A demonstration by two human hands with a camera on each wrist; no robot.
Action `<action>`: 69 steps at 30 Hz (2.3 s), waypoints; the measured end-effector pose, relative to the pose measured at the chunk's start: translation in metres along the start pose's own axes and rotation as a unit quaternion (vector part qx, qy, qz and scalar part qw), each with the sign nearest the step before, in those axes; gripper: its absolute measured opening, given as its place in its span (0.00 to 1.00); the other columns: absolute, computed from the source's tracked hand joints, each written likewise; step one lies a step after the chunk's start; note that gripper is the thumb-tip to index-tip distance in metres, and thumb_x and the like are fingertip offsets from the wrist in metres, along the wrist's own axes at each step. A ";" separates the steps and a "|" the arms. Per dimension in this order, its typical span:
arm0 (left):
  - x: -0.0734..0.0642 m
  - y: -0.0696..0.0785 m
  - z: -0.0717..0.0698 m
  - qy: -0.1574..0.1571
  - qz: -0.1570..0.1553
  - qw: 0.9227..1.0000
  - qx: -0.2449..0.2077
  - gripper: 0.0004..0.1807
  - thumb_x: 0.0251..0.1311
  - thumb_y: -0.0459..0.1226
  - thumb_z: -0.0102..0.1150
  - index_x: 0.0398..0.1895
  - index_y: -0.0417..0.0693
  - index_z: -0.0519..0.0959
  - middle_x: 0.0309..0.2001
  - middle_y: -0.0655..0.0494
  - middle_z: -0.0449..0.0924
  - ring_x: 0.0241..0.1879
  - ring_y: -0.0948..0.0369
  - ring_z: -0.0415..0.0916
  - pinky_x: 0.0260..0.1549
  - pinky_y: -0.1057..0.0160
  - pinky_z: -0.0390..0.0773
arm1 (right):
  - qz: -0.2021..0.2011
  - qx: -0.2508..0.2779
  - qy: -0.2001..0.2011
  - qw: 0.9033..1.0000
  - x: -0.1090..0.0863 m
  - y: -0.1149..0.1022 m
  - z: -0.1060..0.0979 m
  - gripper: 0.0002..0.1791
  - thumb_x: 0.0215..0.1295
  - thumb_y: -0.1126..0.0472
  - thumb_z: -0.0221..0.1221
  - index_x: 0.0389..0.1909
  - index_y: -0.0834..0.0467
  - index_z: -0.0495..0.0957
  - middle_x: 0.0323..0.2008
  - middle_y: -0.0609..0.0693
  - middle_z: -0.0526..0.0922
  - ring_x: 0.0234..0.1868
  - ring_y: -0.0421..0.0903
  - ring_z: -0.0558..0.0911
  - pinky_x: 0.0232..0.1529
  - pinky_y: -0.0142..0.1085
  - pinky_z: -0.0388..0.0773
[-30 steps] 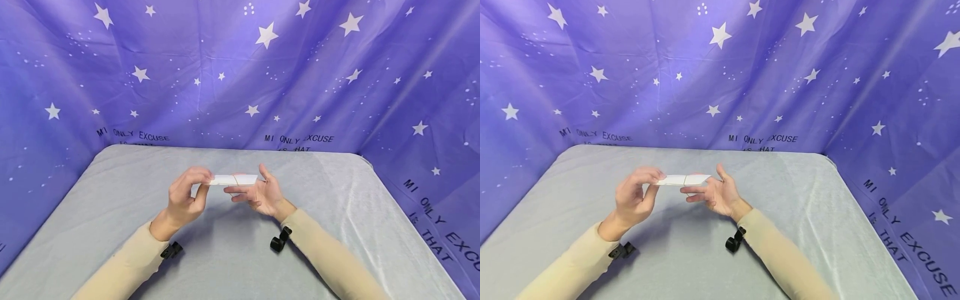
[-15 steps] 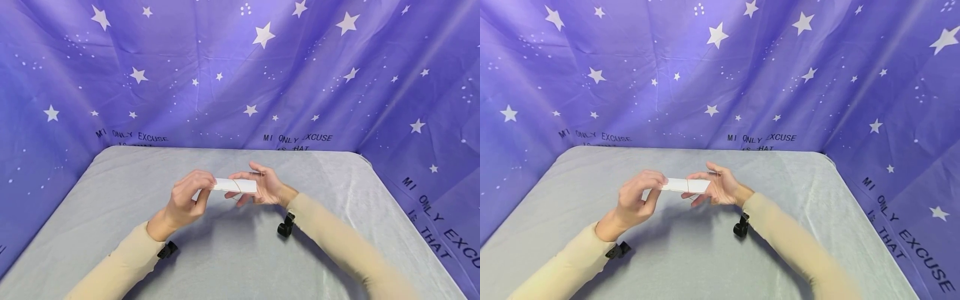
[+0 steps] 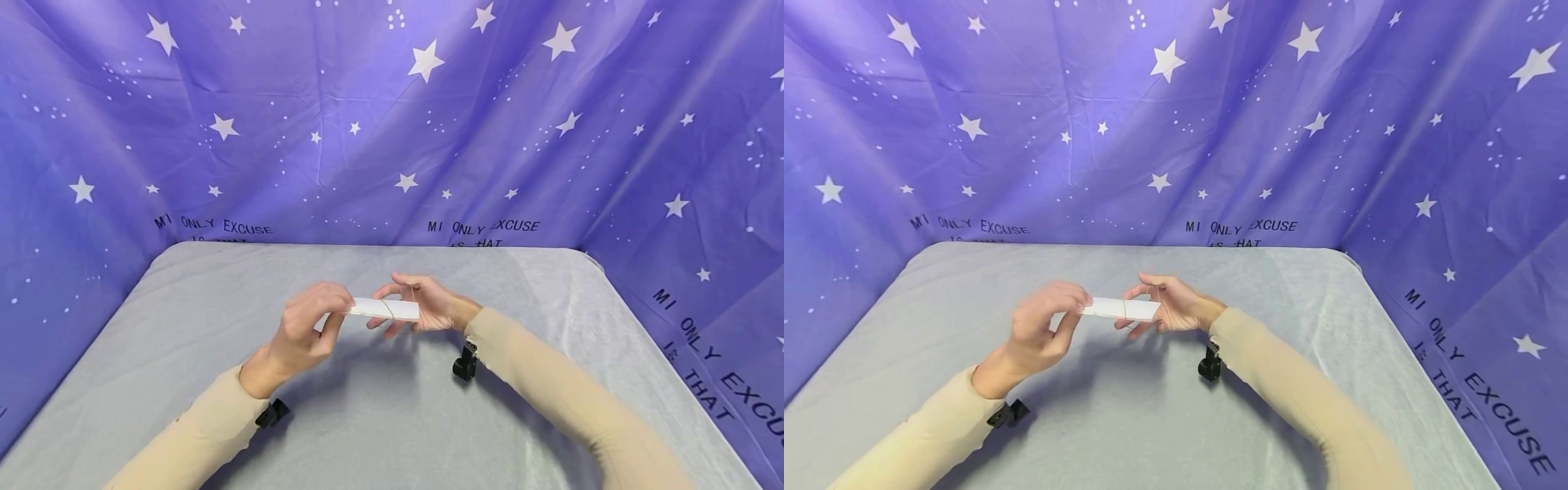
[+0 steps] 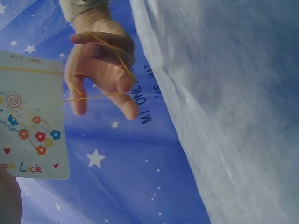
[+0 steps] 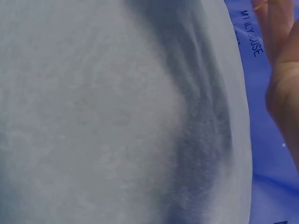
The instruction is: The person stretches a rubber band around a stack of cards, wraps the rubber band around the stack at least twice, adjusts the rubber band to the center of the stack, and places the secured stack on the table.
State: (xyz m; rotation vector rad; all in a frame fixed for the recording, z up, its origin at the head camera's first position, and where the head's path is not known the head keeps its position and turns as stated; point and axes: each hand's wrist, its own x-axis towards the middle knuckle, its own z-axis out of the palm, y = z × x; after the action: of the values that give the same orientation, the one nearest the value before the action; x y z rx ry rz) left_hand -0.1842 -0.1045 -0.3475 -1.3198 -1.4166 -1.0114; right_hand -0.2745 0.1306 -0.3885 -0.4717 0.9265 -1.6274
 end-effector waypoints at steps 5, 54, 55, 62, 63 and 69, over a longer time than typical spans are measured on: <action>-0.005 -0.004 -0.005 -0.035 -0.013 0.999 0.022 0.08 0.64 0.24 0.47 0.28 0.32 0.74 0.30 0.44 0.78 0.29 0.52 0.77 0.37 0.62 0.80 | 0.007 -0.031 -0.001 0.999 -0.005 -0.005 0.003 0.33 0.73 0.36 0.31 0.63 0.60 0.55 0.55 0.70 0.73 0.39 0.59 0.84 0.20 0.31 0.79; -0.018 -0.018 -0.002 -0.217 -0.072 0.965 0.131 0.14 0.44 0.16 0.46 0.29 0.40 0.74 0.36 0.51 0.78 0.35 0.56 0.75 0.36 0.64 0.80 | -0.047 0.044 0.134 0.989 0.000 0.012 0.039 0.17 0.74 0.55 0.44 0.51 0.64 0.66 0.42 0.63 0.80 0.31 0.52 0.86 0.23 0.24 0.78; -0.018 -0.018 -0.001 -0.211 -0.075 0.966 0.128 0.14 0.45 0.16 0.46 0.29 0.40 0.74 0.35 0.51 0.78 0.35 0.56 0.75 0.36 0.64 0.80 | -0.048 0.046 0.142 0.988 0.001 0.012 0.039 0.17 0.74 0.55 0.44 0.51 0.65 0.66 0.41 0.63 0.81 0.30 0.52 0.86 0.23 0.24 0.78; -0.020 -0.018 0.001 -0.175 -0.078 0.975 0.114 0.11 0.48 0.18 0.44 0.28 0.40 0.72 0.35 0.49 0.78 0.36 0.55 0.76 0.38 0.63 0.80 | -0.069 0.052 0.200 0.976 0.002 0.012 0.043 0.15 0.73 0.59 0.46 0.49 0.68 0.65 0.31 0.60 0.84 0.24 0.46 0.85 0.21 0.23 0.77; -0.020 -0.018 0.001 -0.172 -0.079 0.976 0.112 0.11 0.48 0.19 0.44 0.28 0.40 0.72 0.35 0.49 0.78 0.36 0.55 0.76 0.39 0.63 0.80 | -0.075 0.053 0.209 0.974 0.002 0.012 0.044 0.14 0.73 0.60 0.47 0.48 0.67 0.65 0.29 0.59 0.84 0.23 0.45 0.84 0.20 0.23 0.76; -0.023 -0.018 0.001 -0.153 -0.077 0.979 0.108 0.10 0.48 0.19 0.43 0.27 0.39 0.71 0.34 0.49 0.78 0.34 0.55 0.76 0.38 0.63 0.80 | -0.107 0.067 0.237 0.963 0.003 0.012 0.047 0.04 0.71 0.66 0.46 0.38 0.64 0.67 0.24 0.57 0.82 0.20 0.44 0.83 0.20 0.23 0.77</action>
State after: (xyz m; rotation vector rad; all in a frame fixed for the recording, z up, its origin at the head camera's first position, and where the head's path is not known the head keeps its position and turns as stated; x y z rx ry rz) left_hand -0.2026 -0.1106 -0.3696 -1.2563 -1.8305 -0.7467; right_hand -0.2337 0.1118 -0.3698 -0.0839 1.1351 -2.0350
